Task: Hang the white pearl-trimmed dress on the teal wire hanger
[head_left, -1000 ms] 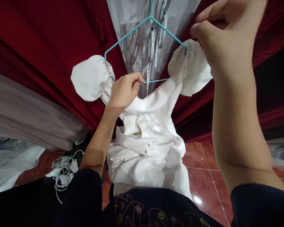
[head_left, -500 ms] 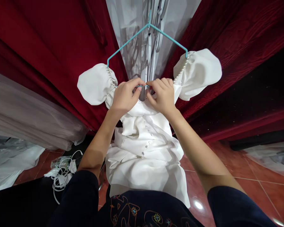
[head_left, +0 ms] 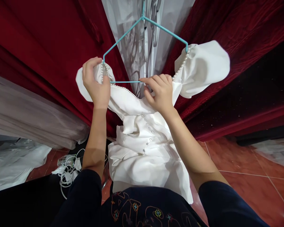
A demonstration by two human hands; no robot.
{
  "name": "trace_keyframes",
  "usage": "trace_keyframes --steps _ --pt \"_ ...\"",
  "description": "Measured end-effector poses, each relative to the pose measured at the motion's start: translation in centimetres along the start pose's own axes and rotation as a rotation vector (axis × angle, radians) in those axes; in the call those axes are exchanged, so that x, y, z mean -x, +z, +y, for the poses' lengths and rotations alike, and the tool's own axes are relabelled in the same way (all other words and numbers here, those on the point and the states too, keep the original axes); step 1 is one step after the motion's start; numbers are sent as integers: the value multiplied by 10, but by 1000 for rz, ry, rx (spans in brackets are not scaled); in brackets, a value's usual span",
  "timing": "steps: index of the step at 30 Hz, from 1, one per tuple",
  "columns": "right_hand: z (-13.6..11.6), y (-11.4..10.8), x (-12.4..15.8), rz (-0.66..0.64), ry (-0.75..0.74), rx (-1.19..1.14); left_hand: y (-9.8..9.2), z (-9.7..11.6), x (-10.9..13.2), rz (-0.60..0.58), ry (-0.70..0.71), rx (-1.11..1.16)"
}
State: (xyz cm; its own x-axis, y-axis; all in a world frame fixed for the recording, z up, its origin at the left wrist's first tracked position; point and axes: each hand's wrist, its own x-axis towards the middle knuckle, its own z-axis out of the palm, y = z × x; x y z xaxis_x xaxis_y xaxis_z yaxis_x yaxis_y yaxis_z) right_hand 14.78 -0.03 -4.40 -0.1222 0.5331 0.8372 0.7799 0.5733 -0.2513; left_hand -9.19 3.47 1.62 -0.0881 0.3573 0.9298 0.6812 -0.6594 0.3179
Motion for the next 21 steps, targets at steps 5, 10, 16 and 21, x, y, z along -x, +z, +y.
trace_keyframes --steps 5,10,16,21 --pt "1 -1 -1 -3 16 -3 -2 -33 -21 -76 -102 69" --pt "-7 -1 -3 0 33 -11 -20 -64 -42 -3 -77 72" --pt "-6 -5 -5 -22 40 -30 -56 -81 -20 -11 -264 0" --pt "-7 -3 -4 -4 34 -114 -70 -37 11 -599 -433 101"
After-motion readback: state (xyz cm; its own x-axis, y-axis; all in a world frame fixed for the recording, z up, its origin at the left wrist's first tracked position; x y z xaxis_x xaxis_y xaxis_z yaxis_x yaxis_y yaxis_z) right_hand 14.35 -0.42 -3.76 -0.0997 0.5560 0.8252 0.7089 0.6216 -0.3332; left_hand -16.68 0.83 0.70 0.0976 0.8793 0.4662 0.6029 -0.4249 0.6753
